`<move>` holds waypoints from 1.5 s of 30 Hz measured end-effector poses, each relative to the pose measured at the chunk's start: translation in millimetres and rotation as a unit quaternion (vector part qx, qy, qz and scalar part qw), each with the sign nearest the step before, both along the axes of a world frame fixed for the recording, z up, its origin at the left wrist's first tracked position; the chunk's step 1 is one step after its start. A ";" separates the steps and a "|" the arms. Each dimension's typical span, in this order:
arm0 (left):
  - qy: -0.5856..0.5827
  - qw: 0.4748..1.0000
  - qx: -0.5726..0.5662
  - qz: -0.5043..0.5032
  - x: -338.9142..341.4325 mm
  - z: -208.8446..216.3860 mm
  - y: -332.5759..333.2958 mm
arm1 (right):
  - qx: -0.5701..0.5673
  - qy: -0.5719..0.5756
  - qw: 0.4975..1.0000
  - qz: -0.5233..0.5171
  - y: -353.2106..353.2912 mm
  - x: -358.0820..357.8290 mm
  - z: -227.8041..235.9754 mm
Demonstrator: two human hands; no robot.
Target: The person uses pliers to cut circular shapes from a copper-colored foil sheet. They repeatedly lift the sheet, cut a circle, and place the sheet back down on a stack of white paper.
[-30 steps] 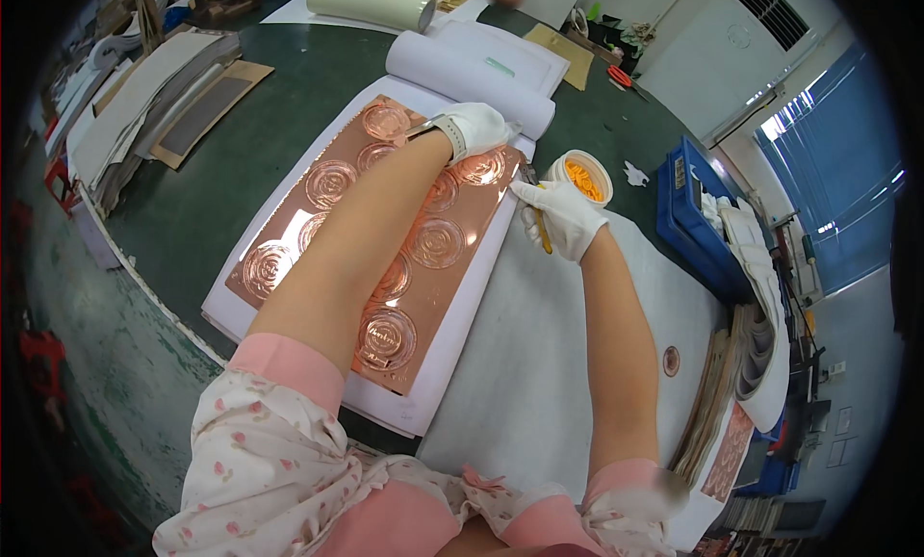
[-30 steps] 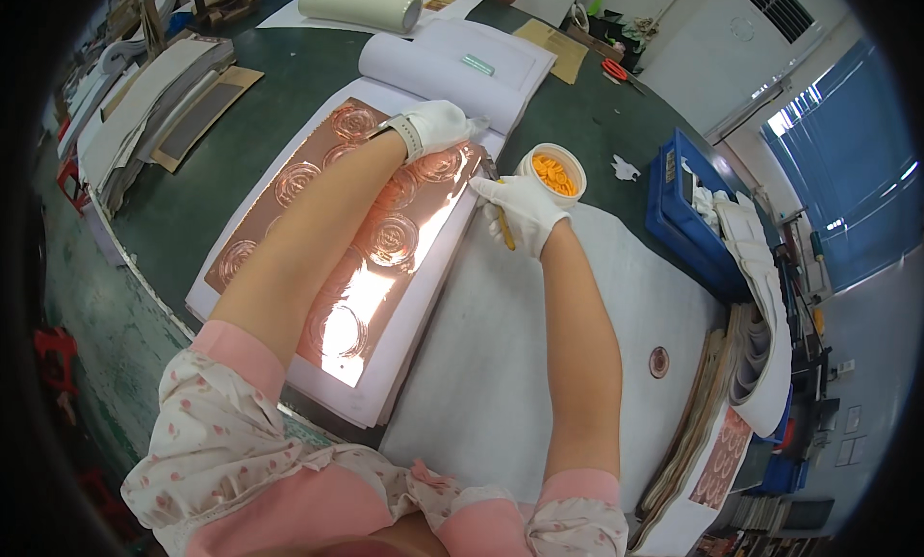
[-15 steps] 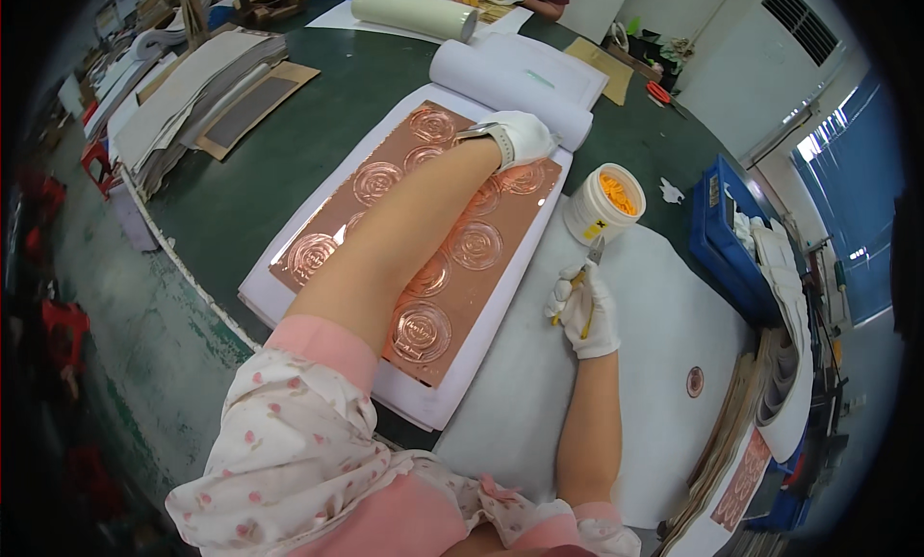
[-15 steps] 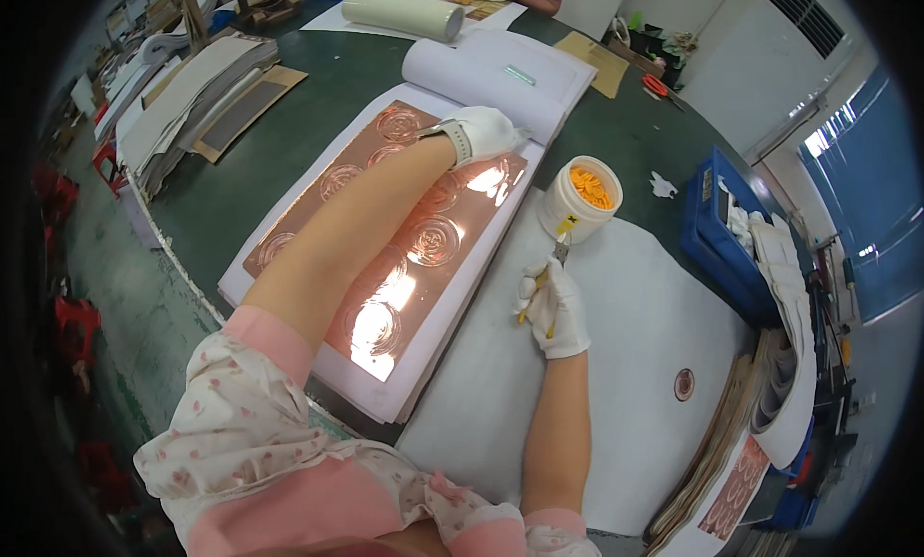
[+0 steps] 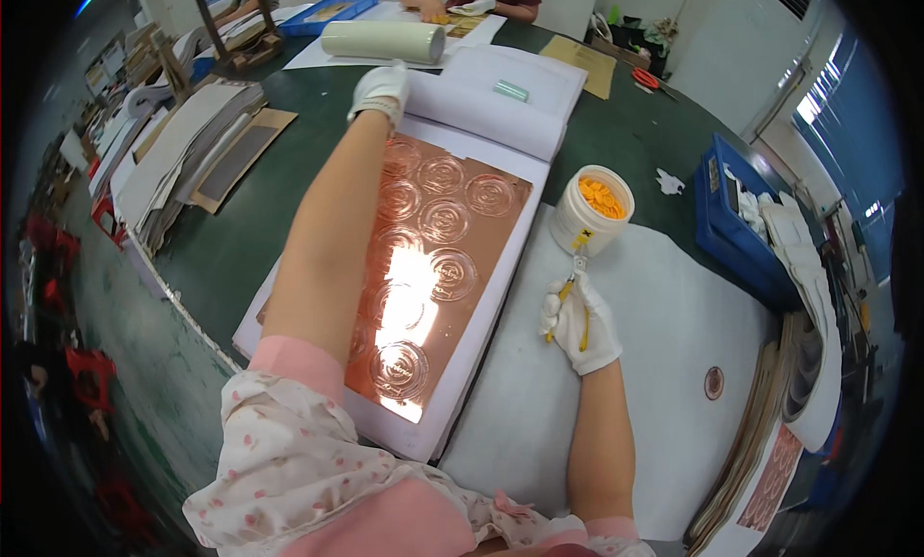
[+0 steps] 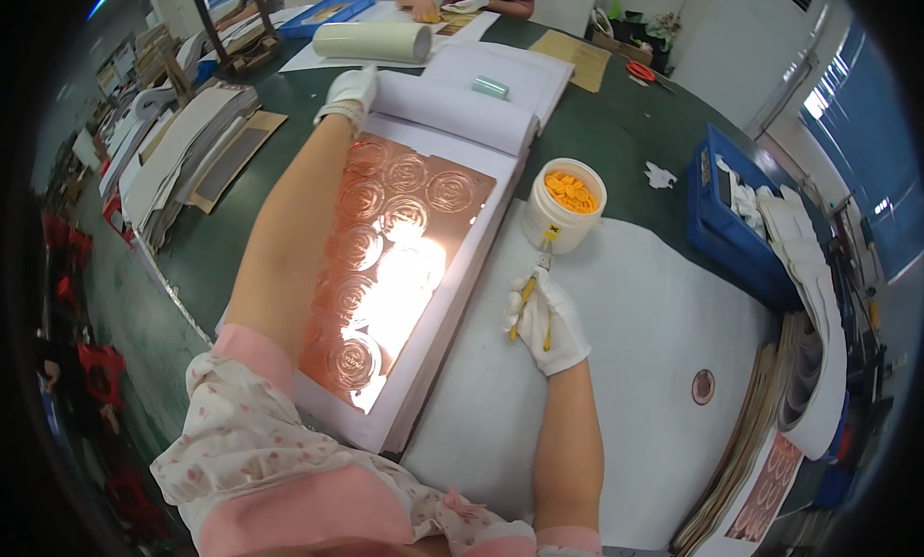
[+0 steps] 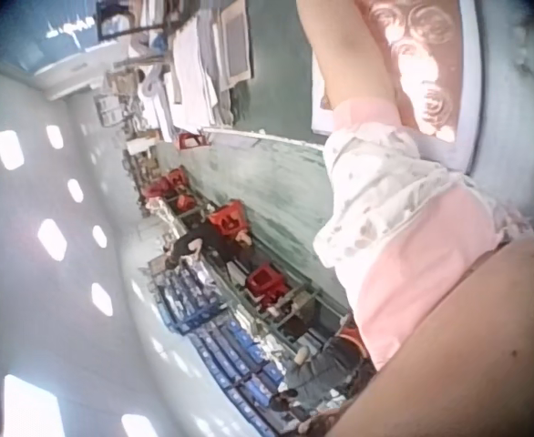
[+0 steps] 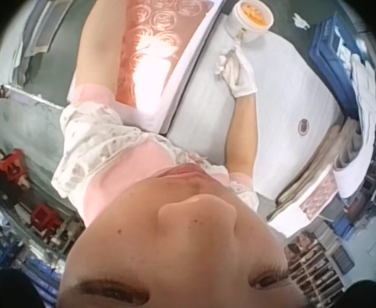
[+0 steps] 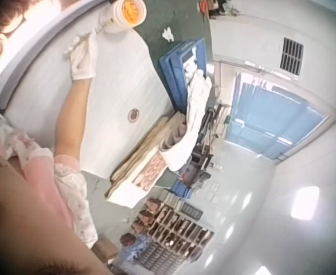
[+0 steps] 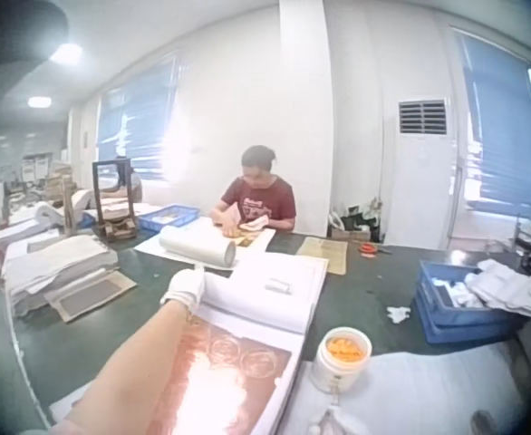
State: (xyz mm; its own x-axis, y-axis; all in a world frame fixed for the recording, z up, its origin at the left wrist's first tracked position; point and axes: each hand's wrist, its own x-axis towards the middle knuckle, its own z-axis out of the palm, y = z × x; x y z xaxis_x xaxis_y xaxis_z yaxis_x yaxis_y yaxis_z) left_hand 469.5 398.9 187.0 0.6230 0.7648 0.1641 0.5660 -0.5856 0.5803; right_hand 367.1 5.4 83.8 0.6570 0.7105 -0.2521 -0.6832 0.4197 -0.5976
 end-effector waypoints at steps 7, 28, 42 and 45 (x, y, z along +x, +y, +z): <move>-0.072 0.995 -0.071 -0.026 -9.8 -9.6 36.6 | 0.009 -0.018 1.000 0.016 0.9 0.8 0.2; -0.340 0.830 -0.388 -0.215 -50.4 31.8 29.1 | 0.026 -0.004 0.999 0.026 -3.3 2.4 1.2; -0.329 0.908 -0.072 -0.249 -311.8 56.2 77.2 | 0.096 0.040 0.994 0.033 0.4 3.9 -2.7; -0.327 0.886 -0.240 -0.223 -343.2 16.3 27.3 | 0.121 -0.003 0.992 0.037 -12.7 5.7 -9.9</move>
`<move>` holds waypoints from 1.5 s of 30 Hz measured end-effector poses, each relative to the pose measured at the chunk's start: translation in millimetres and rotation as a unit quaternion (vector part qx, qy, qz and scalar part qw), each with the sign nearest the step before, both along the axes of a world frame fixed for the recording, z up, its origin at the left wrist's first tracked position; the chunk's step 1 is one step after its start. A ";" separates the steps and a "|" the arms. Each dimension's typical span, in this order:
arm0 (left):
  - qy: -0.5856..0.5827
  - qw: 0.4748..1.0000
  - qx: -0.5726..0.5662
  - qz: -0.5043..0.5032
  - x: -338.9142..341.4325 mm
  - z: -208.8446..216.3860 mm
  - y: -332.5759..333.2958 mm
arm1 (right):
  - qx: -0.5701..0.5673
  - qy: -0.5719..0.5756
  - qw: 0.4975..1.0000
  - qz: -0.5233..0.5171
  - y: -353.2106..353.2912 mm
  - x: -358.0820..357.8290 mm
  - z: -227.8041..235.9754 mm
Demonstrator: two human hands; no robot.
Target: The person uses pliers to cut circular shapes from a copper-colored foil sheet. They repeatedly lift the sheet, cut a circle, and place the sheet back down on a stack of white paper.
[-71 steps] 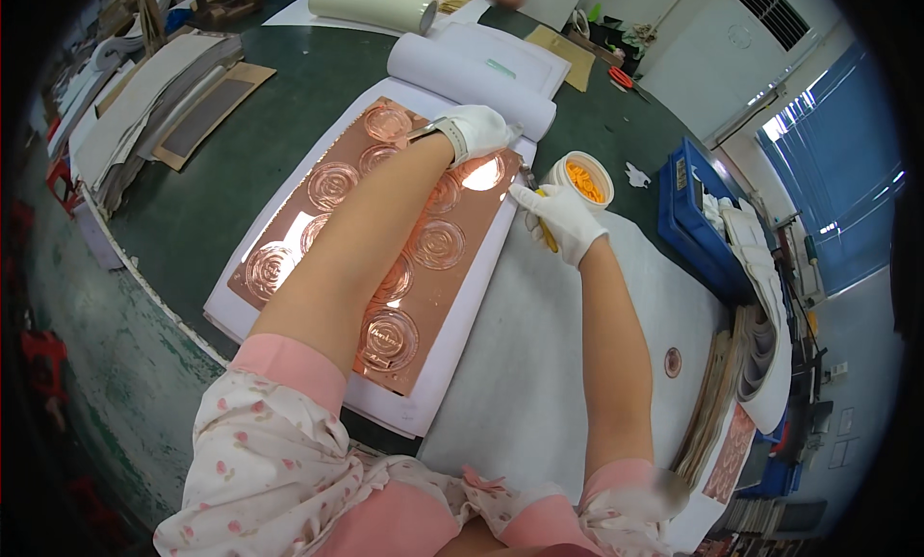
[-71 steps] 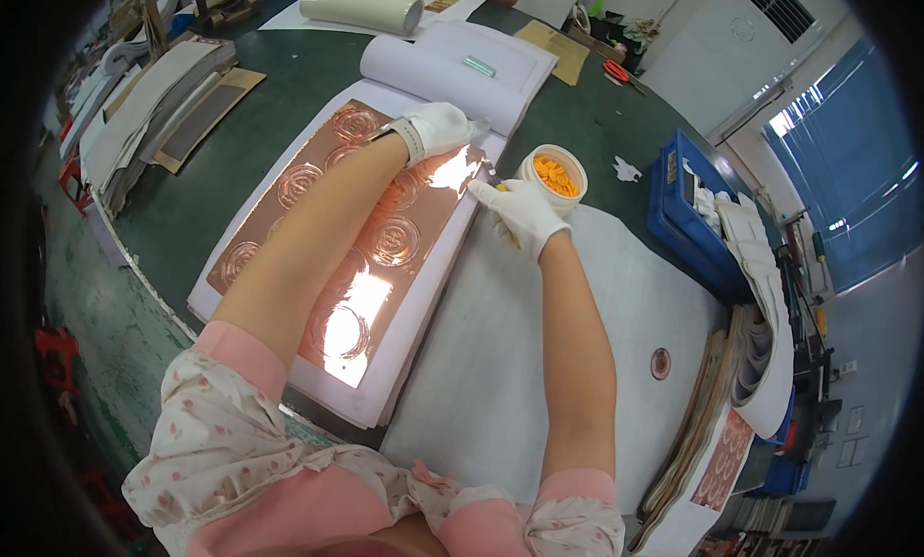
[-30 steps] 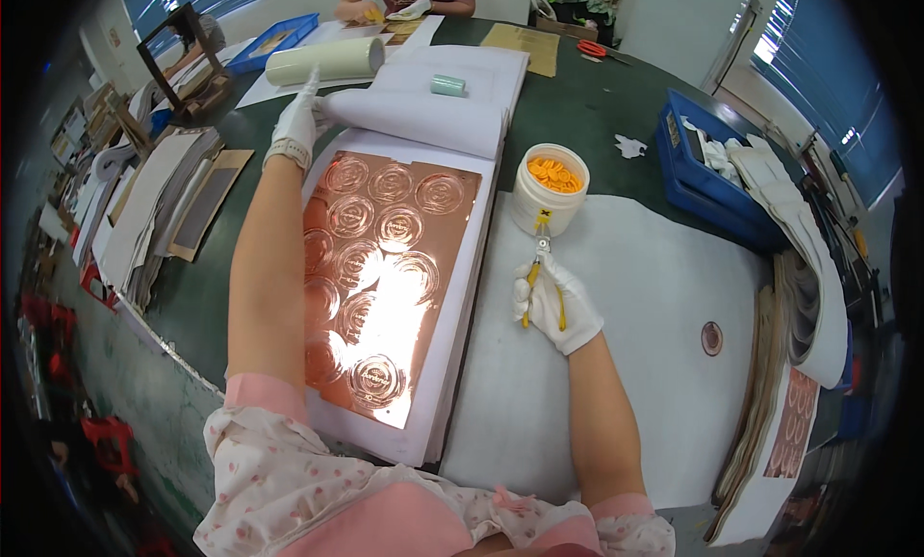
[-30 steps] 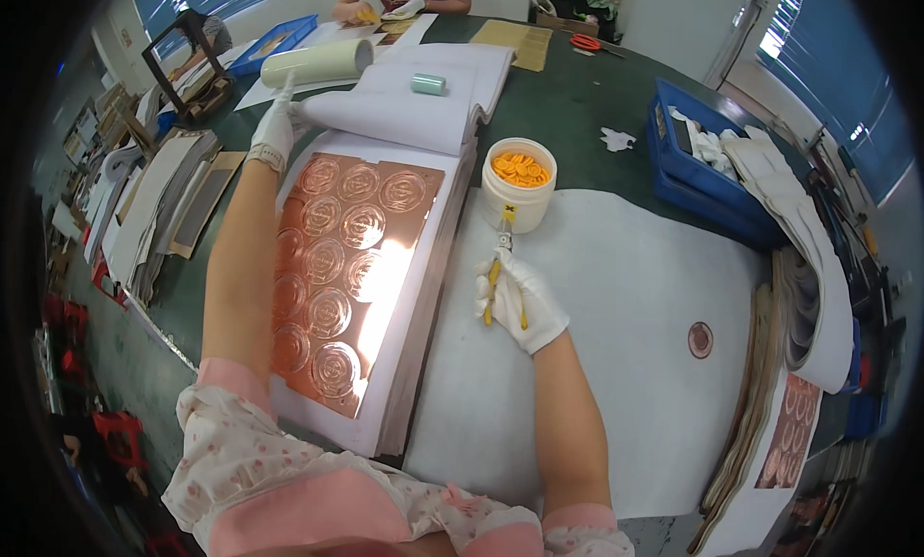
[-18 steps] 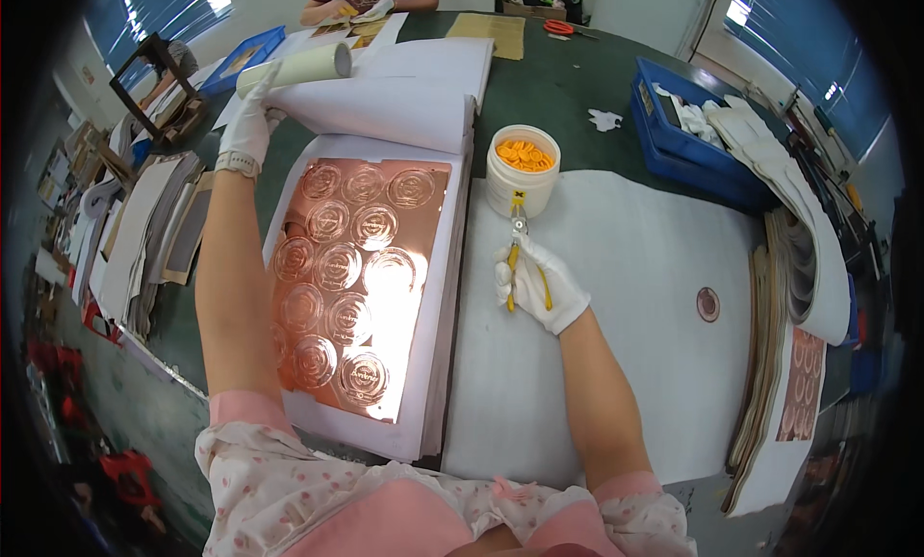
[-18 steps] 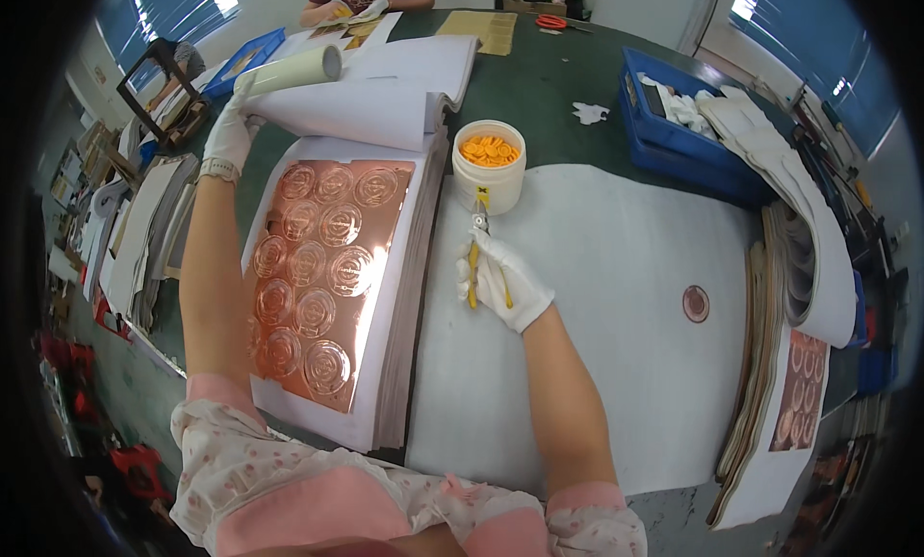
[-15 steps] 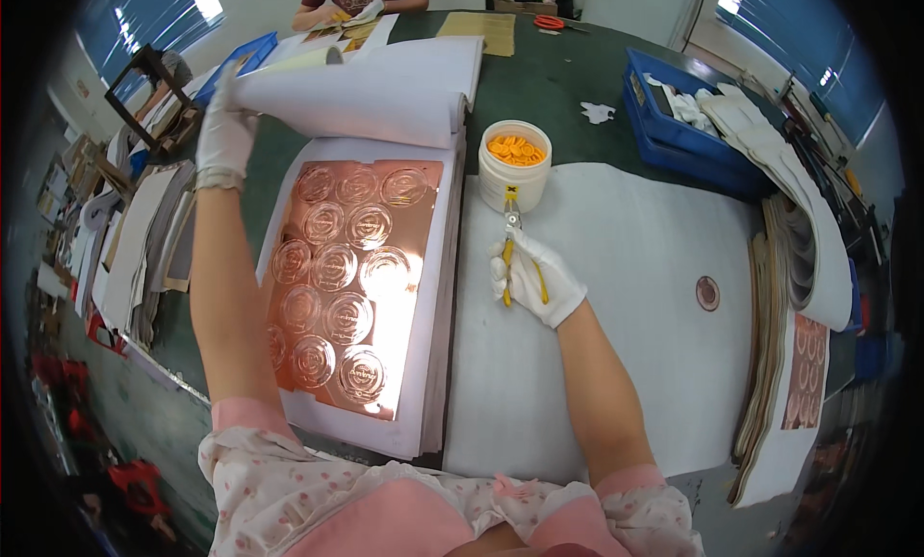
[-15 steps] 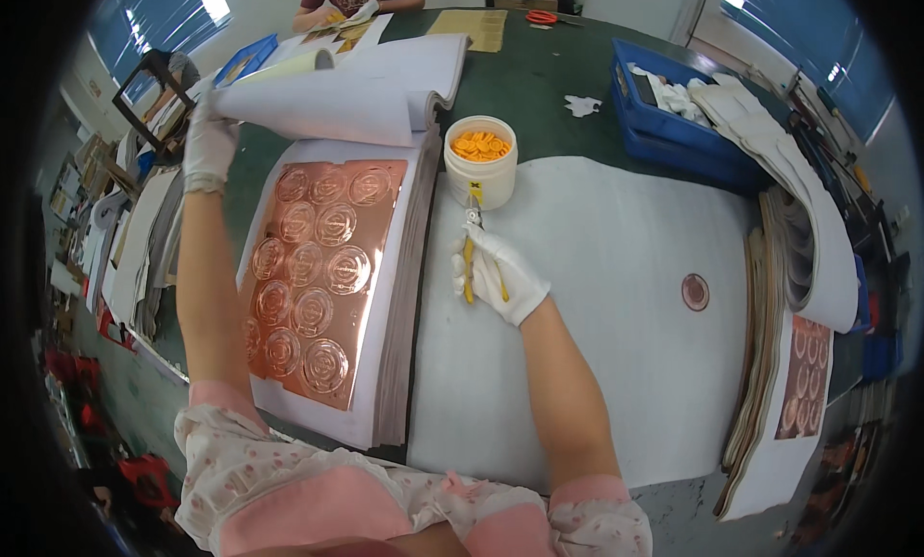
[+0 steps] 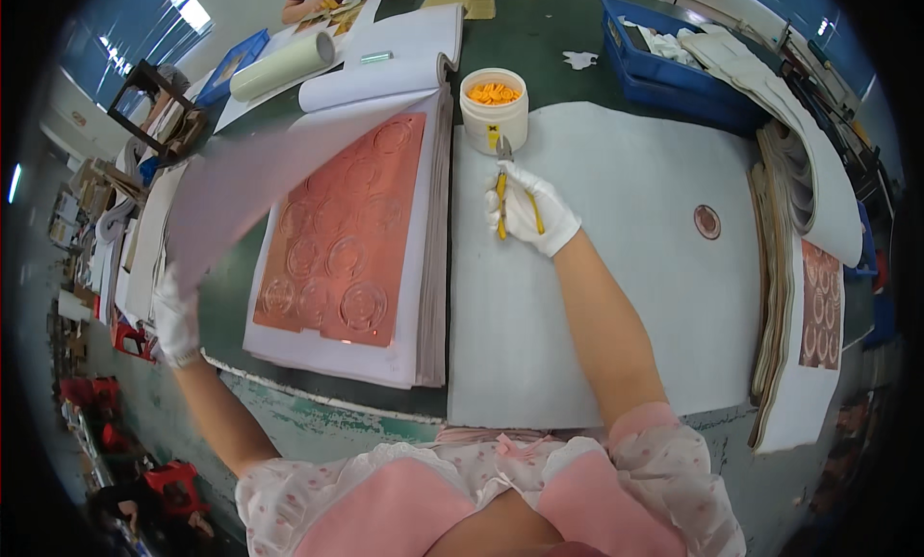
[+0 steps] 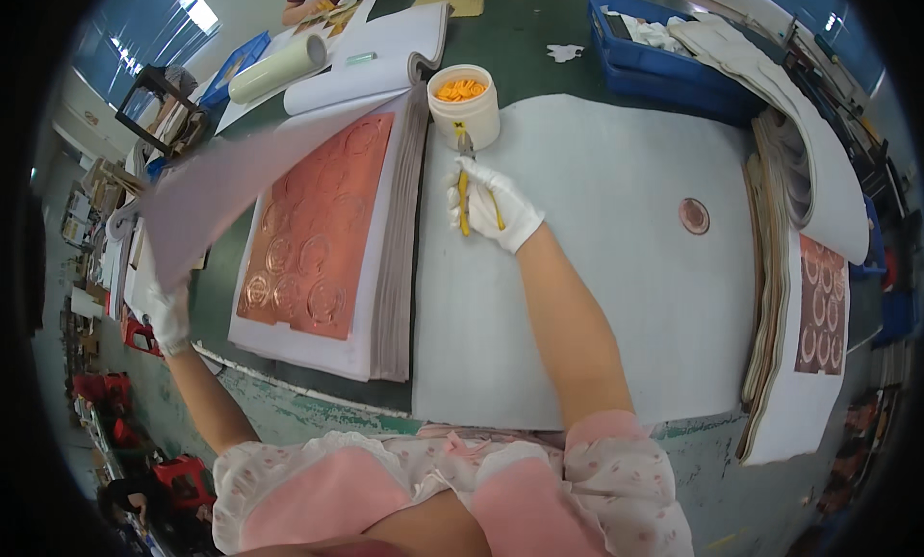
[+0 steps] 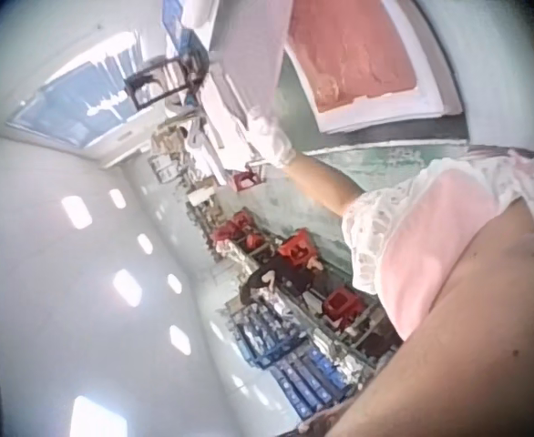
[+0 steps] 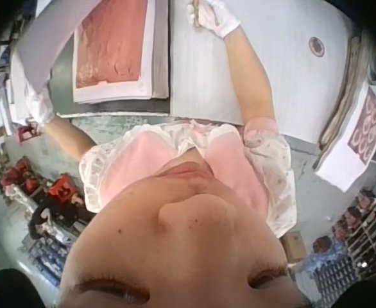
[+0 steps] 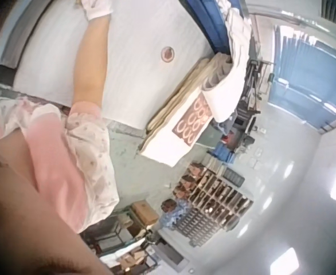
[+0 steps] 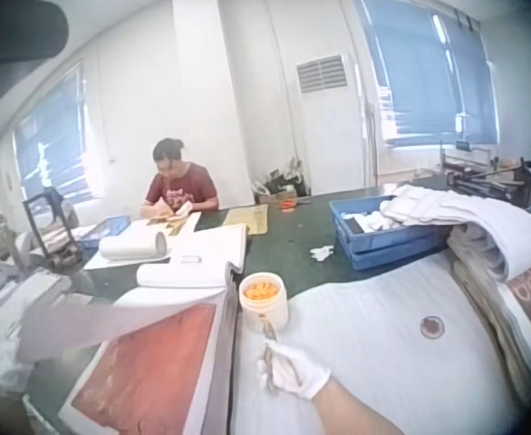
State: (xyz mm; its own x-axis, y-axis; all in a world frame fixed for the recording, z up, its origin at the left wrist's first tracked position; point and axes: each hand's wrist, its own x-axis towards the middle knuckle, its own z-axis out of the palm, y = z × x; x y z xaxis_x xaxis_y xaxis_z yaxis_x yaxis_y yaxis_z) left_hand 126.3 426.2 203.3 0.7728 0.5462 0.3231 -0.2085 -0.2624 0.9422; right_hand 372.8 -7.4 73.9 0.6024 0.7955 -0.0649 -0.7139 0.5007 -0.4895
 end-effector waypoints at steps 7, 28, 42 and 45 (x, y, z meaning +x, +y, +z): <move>0.096 0.989 0.060 -0.097 -56.5 -40.5 -34.1 | 0.061 -0.121 0.990 -0.045 -62.0 -46.9 52.6; -0.149 0.724 -0.285 -0.610 -29.9 -69.2 -347.3 | -0.887 0.037 0.252 -0.386 -604.8 -226.5 90.0; 0.236 0.756 -0.271 -0.547 -33.0 -108.7 -399.3 | -0.535 -0.027 0.492 -0.687 -497.9 -265.5 119.8; 0.333 0.657 -0.301 -0.606 -17.4 -96.0 -458.7 | -0.502 -0.084 0.495 -0.704 -442.8 -303.8 109.9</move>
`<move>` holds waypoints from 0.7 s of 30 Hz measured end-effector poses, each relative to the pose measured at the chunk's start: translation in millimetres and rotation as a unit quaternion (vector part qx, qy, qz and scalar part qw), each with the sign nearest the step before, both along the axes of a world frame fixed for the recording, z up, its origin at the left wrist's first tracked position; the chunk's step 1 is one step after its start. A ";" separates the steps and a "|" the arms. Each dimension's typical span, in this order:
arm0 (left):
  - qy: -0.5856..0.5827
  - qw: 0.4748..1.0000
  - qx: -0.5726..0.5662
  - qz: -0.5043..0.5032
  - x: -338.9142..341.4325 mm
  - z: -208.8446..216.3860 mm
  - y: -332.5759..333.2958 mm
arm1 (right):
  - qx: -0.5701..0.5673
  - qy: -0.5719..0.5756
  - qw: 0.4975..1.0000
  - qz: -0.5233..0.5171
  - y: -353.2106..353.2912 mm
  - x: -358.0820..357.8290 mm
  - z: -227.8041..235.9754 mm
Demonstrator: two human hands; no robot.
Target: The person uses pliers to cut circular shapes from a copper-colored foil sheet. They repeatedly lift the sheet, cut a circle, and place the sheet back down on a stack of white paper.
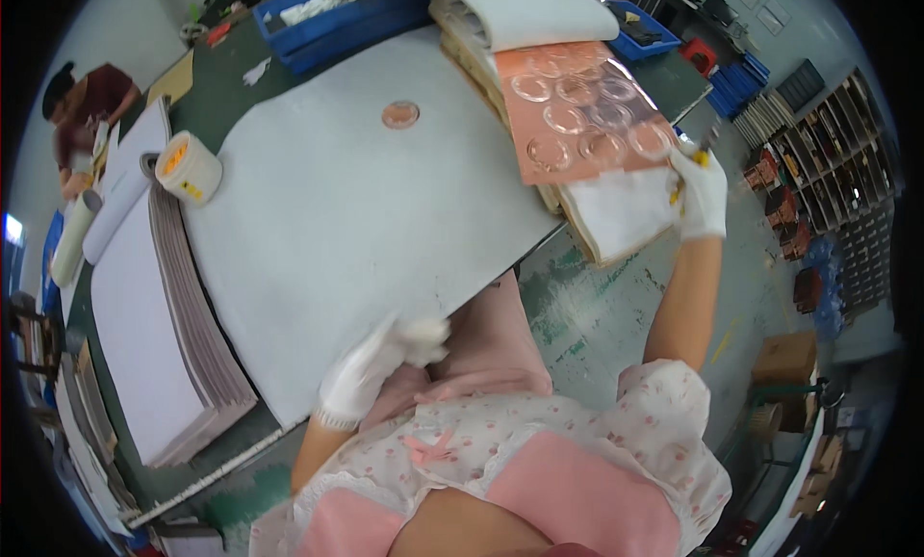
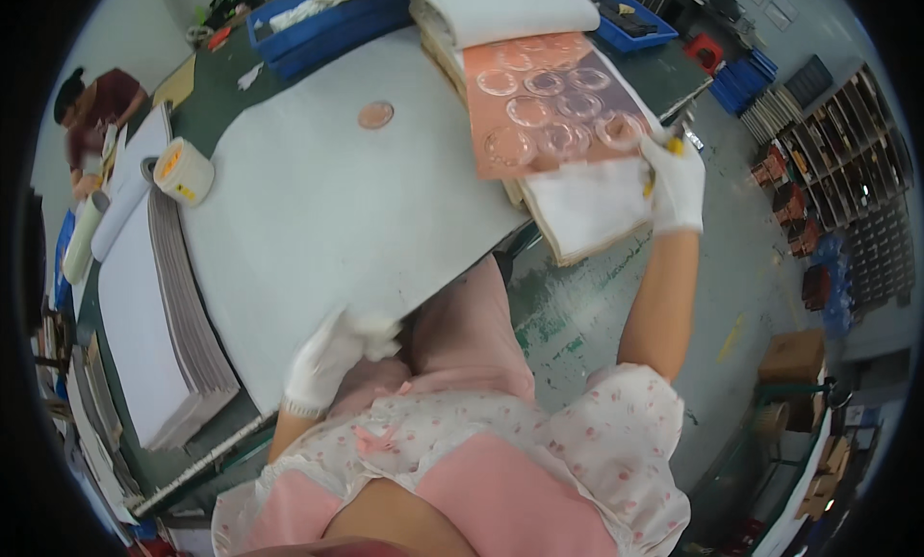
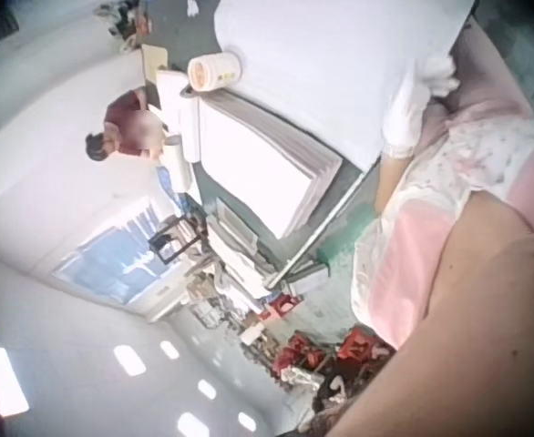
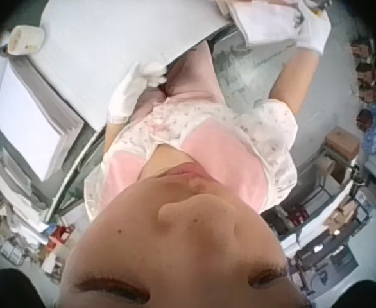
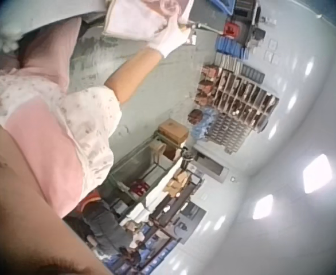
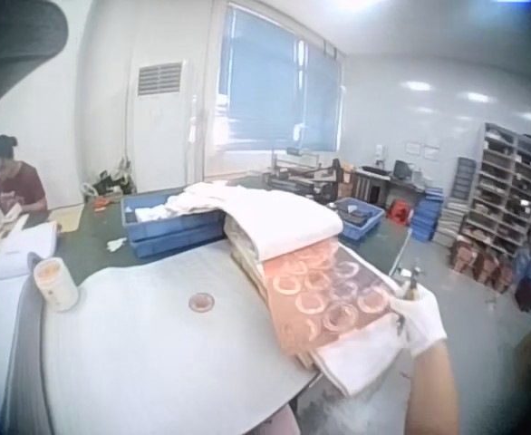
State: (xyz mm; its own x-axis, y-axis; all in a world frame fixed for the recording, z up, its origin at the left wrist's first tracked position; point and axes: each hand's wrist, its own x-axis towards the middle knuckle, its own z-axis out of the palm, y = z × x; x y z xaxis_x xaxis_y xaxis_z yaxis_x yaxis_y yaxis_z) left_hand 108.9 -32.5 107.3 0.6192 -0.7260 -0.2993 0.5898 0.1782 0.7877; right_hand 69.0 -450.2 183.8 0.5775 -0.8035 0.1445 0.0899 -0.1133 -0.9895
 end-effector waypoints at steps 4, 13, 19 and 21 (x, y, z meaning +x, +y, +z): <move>0.139 0.984 -0.109 -0.028 21.1 -6.3 -78.2 | 0.005 -0.008 0.998 -0.058 85.7 -69.7 -18.2; 0.109 0.993 0.022 -0.044 10.3 1.5 -78.9 | 0.110 0.023 0.990 -0.086 156.4 -127.1 -80.0; 0.098 0.959 0.104 0.244 -28.8 8.9 17.6 | 0.099 0.095 0.987 0.083 207.2 -71.2 -105.3; 0.101 0.952 0.103 0.269 -37.9 -2.6 45.8 | 0.106 0.124 0.970 0.178 221.5 -49.5 -108.9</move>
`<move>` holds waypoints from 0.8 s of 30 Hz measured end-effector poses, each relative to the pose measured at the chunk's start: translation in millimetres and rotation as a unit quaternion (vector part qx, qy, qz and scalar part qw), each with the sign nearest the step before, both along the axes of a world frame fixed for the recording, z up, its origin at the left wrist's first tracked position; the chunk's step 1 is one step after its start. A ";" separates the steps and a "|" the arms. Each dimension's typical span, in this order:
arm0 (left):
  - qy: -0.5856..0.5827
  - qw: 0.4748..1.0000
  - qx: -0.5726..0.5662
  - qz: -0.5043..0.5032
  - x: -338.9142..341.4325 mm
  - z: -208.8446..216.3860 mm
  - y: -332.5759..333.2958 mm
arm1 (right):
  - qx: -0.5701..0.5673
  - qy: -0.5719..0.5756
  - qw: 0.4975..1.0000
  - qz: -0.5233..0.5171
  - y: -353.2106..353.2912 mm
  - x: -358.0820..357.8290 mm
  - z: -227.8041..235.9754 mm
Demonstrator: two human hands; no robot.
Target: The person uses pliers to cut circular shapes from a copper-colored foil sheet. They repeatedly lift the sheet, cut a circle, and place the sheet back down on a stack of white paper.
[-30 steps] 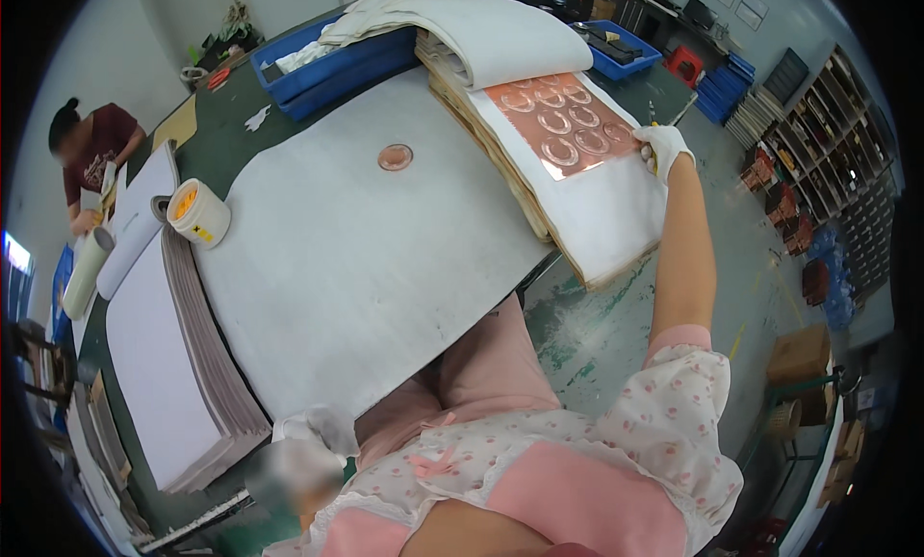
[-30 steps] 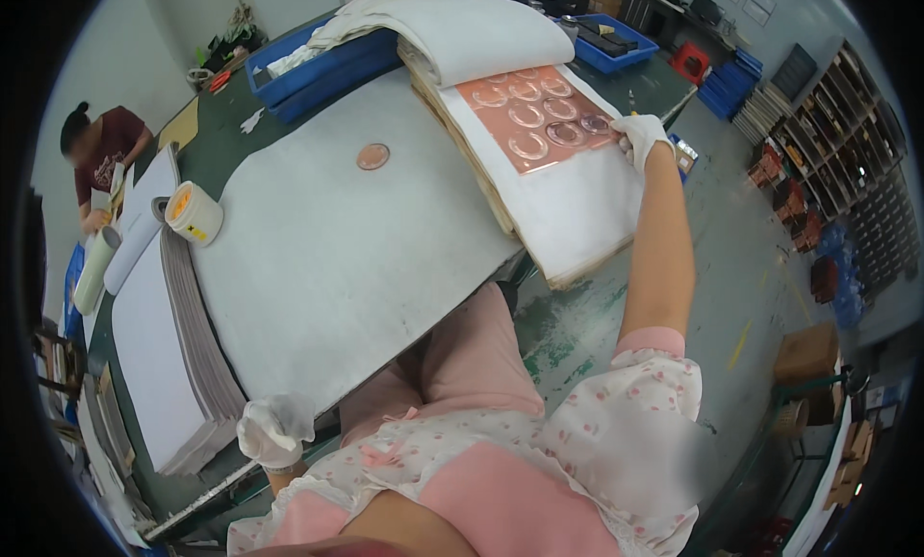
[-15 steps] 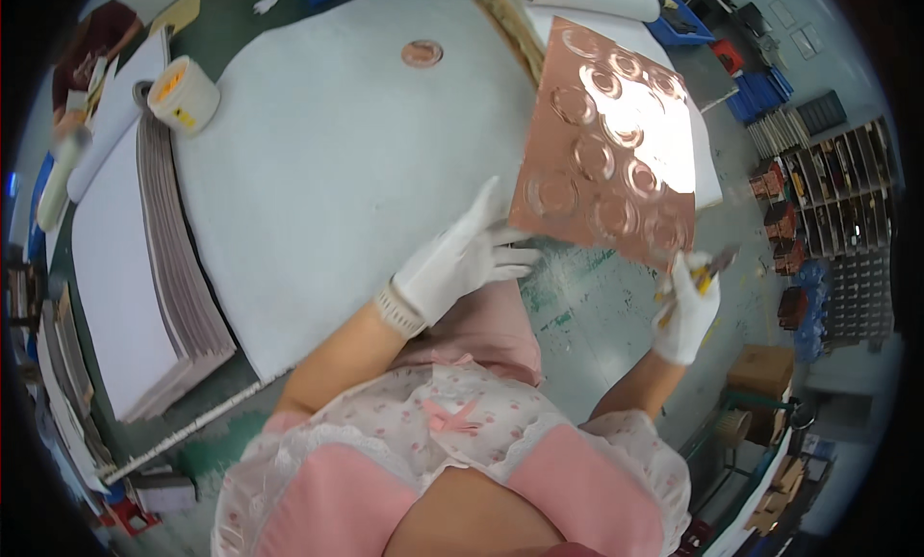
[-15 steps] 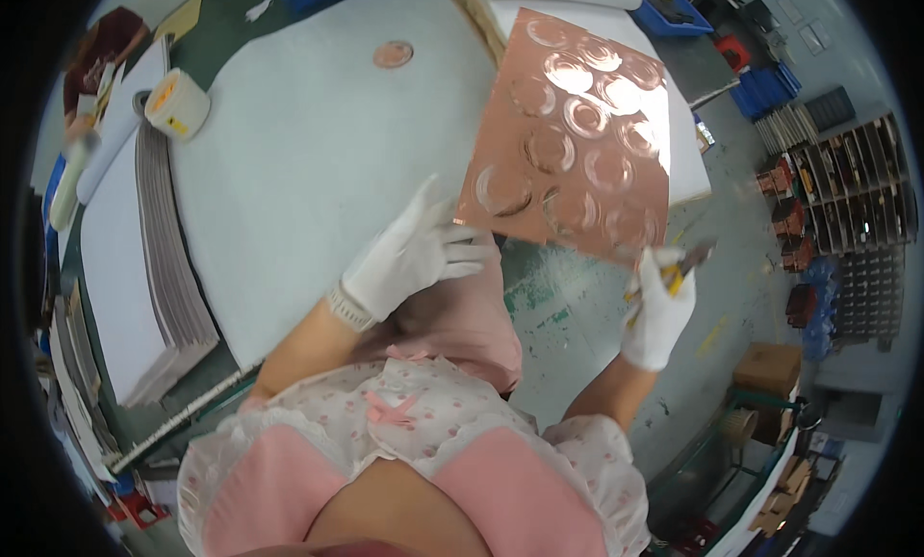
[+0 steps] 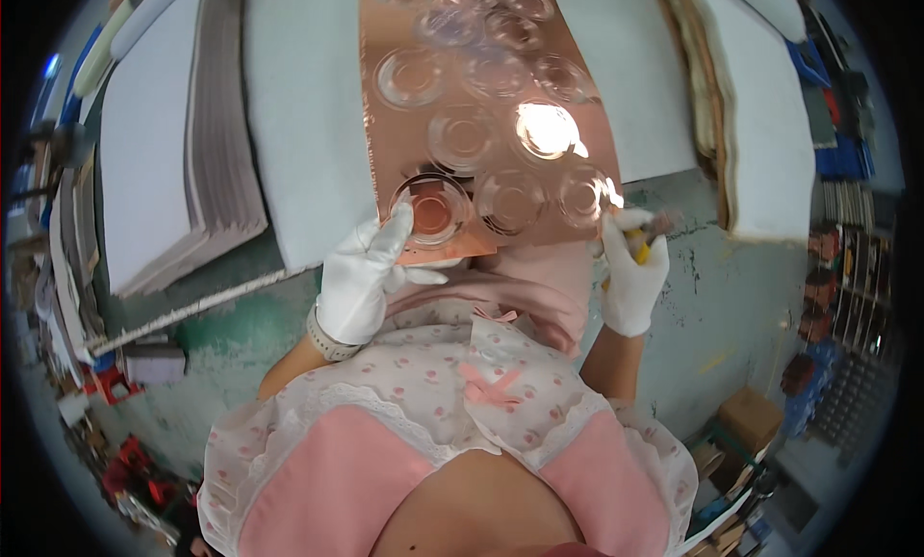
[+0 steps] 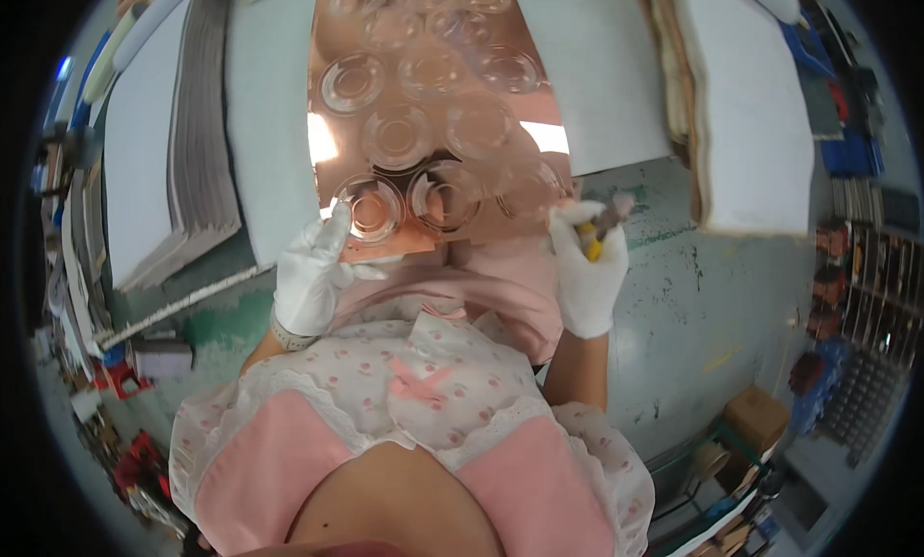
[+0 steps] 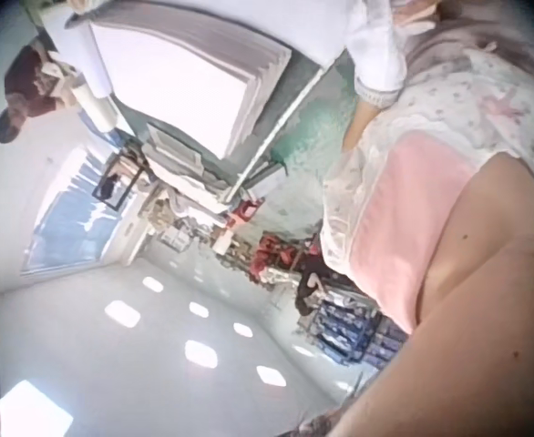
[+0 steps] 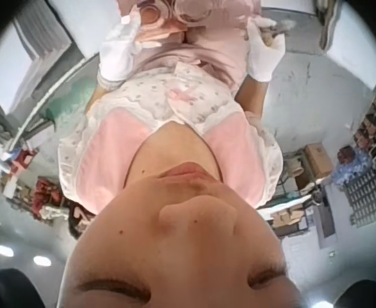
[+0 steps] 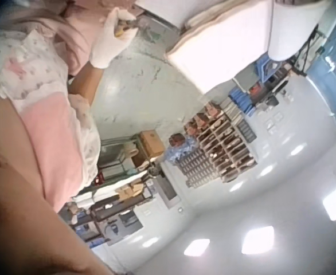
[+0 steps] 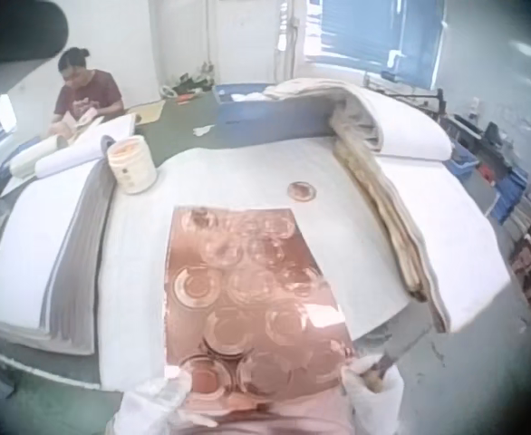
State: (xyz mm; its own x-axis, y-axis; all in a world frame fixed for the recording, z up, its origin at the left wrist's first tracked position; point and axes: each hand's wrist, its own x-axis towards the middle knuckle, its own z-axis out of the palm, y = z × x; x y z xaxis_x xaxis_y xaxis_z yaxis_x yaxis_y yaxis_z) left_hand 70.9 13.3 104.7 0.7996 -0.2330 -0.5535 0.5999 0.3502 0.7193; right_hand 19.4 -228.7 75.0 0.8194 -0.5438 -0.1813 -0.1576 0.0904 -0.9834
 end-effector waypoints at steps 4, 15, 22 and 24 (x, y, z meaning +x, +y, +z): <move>0.108 0.990 0.039 -0.082 -20.7 -18.8 32.7 | -0.102 0.063 0.993 -0.013 7.4 15.8 0.5; 0.029 0.996 -0.039 -0.071 -42.9 -67.4 40.9 | -0.018 0.180 0.899 0.399 42.1 -31.2 -17.6; -0.186 0.961 0.191 -0.076 -40.2 -63.9 45.4 | 0.000 0.194 0.796 0.573 97.2 -0.5 -24.0; -0.099 0.989 0.112 -0.010 -38.3 -61.3 38.2 | 0.015 0.218 0.789 0.574 101.5 3.6 -23.2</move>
